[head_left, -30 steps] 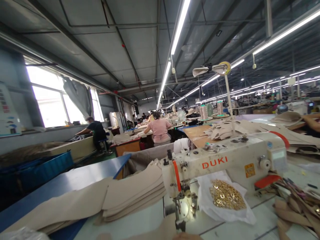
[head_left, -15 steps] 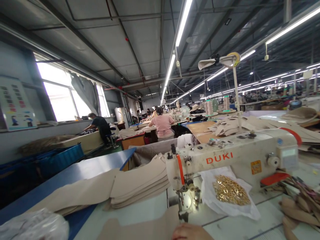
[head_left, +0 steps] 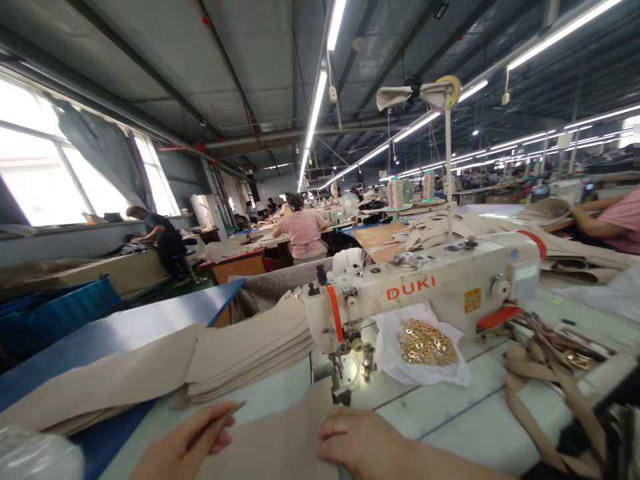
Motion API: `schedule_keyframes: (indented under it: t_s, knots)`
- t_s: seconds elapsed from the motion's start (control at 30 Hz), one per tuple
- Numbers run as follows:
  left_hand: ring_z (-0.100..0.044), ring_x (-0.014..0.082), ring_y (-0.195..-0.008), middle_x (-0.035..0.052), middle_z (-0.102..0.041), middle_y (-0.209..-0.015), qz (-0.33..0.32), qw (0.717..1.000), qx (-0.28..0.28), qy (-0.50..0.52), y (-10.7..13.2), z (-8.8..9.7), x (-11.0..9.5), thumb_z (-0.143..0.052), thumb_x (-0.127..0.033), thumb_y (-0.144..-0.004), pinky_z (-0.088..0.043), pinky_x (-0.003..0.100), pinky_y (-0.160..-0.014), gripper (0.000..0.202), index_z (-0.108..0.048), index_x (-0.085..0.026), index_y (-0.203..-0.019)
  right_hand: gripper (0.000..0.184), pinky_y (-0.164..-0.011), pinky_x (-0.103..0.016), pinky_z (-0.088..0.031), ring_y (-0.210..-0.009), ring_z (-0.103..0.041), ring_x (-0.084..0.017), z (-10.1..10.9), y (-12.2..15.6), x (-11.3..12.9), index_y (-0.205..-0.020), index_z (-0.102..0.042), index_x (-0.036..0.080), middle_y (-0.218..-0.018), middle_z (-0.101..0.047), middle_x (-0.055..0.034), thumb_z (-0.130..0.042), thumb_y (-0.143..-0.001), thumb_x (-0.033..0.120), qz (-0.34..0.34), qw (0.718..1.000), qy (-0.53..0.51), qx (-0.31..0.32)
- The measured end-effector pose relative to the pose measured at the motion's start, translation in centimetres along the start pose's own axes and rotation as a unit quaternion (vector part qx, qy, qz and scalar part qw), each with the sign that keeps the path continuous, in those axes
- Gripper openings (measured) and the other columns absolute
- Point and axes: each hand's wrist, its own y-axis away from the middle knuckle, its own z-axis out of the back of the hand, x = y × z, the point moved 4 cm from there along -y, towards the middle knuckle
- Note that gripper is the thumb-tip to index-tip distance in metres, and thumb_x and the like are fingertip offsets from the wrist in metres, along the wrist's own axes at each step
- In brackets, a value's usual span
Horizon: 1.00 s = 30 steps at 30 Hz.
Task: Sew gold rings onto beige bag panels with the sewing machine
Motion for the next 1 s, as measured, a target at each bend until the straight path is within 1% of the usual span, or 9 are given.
schedule_keyframes:
  t_s: [0.13,0.2,0.27,0.4,0.5,0.6,0.67,0.77,1.0]
  knots:
    - [-0.066,0.0211,-0.064,0.0003,-0.071,-0.066,-0.077,0.979,0.166,0.092,-1.3,-8.8,-3.6,-0.05,-0.041,-0.067,-0.054,0.029,-0.065,0.029,-0.072,-0.024,-0.078,0.019,-0.095,-0.024,-0.041,-0.1,-0.057,-0.018,1.4,0.8,0.2,-0.097,-0.065,0.016,-0.103,-0.066,-0.0066,-0.059,-0.08,0.021,-0.025,0.999,0.034,0.017]
    - [-0.064,0.0204,-0.057,0.0006,-0.069,-0.06,-0.071,0.973,0.184,0.119,-1.7,-11.4,-4.4,-0.048,-0.04,-0.065,-0.053,0.029,-0.06,0.03,-0.071,-0.023,-0.075,0.018,-0.093,-0.026,-0.042,-0.1,-0.057,-0.019,2.5,2.4,0.0,-0.097,-0.064,0.017,-0.105,-0.066,-0.0069,-0.058,-0.082,0.024,-0.044,0.997,0.058,0.028]
    - [-0.061,0.0199,-0.052,-0.0005,-0.064,-0.053,-0.049,0.972,0.186,0.138,-2.1,-12.6,-4.3,-0.048,-0.042,-0.064,-0.052,0.029,-0.057,0.032,-0.07,-0.022,-0.074,0.019,-0.09,-0.026,-0.043,-0.1,-0.057,-0.019,4.5,4.5,-0.7,-0.102,-0.063,0.018,-0.108,-0.065,-0.0066,-0.053,-0.086,0.022,-0.083,0.994,0.064,0.018]
    - [-0.06,0.0199,-0.052,-0.0016,-0.061,-0.049,-0.025,0.967,0.189,0.168,-2.7,-12.9,-3.3,-0.049,-0.044,-0.063,-0.051,0.029,-0.058,0.032,-0.07,-0.022,-0.075,0.028,-0.088,-0.027,-0.043,-0.1,-0.059,-0.017,10.2,8.4,-4.9,-0.104,-0.064,0.018,-0.108,-0.066,-0.0074,-0.04,-0.092,0.013,-0.271,0.959,0.05,-0.065]
    - [-0.06,0.0201,-0.051,-0.0013,-0.062,-0.051,-0.016,0.964,0.184,0.191,-2.8,-13.0,-2.9,-0.051,-0.044,-0.061,-0.051,0.029,-0.056,0.03,-0.068,-0.023,-0.073,0.025,-0.086,-0.03,-0.043,-0.098,-0.059,-0.02,12.0,9.1,-9.3,-0.103,-0.064,0.017,-0.106,-0.066,-0.0094,-0.042,-0.092,0.017,-0.407,0.907,0.108,-0.003]
    - [-0.06,0.0204,-0.052,-0.0014,-0.064,-0.052,-0.015,0.963,0.18,0.202,-2.9,-13.1,-2.8,-0.053,-0.044,-0.061,-0.051,0.03,-0.056,0.028,-0.068,-0.024,-0.073,0.024,-0.085,-0.032,-0.042,-0.099,-0.058,-0.024,11.7,7.9,-12.1,-0.106,-0.063,0.013,-0.107,-0.064,-0.0125,-0.055,-0.084,0.021,-0.422,0.896,0.132,0.035]
    - [-0.06,0.0206,-0.052,-0.0014,-0.065,-0.054,-0.014,0.962,0.179,0.206,-2.9,-13.2,-2.7,-0.053,-0.044,-0.06,-0.051,0.03,-0.056,0.028,-0.068,-0.024,-0.073,0.02,-0.084,-0.032,-0.042,-0.099,-0.057,-0.025,10.9,7.0,-13.0,-0.097,-0.066,0.014,-0.103,-0.065,-0.012,-0.058,-0.08,0.022,-0.411,0.899,0.141,0.053]
    - [-0.06,0.0206,-0.052,-0.0014,-0.065,-0.056,-0.009,0.963,0.175,0.204,-2.9,-13.1,-2.8,-0.052,-0.047,-0.059,-0.051,0.03,-0.056,0.032,-0.067,-0.024,-0.076,0.014,-0.08,-0.03,-0.042,-0.094,-0.058,-0.024,9.9,6.2,-13.3,-0.083,-0.067,0.015,-0.095,-0.066,-0.011,-0.054,-0.082,0.016,-0.395,0.903,0.152,0.079]
    - [-0.062,0.0215,-0.054,-0.0024,-0.061,-0.051,-0.01,0.968,0.175,0.181,-2.6,-12.8,-3.3,-0.051,-0.05,-0.059,-0.051,0.031,-0.06,0.036,-0.067,-0.024,-0.078,0.018,-0.082,-0.031,-0.042,-0.093,-0.06,-0.025,9.7,5.9,-13.0,-0.082,-0.069,0.012,-0.095,-0.067,-0.0145,-0.052,-0.078,0.005,-0.385,0.904,0.159,0.099]
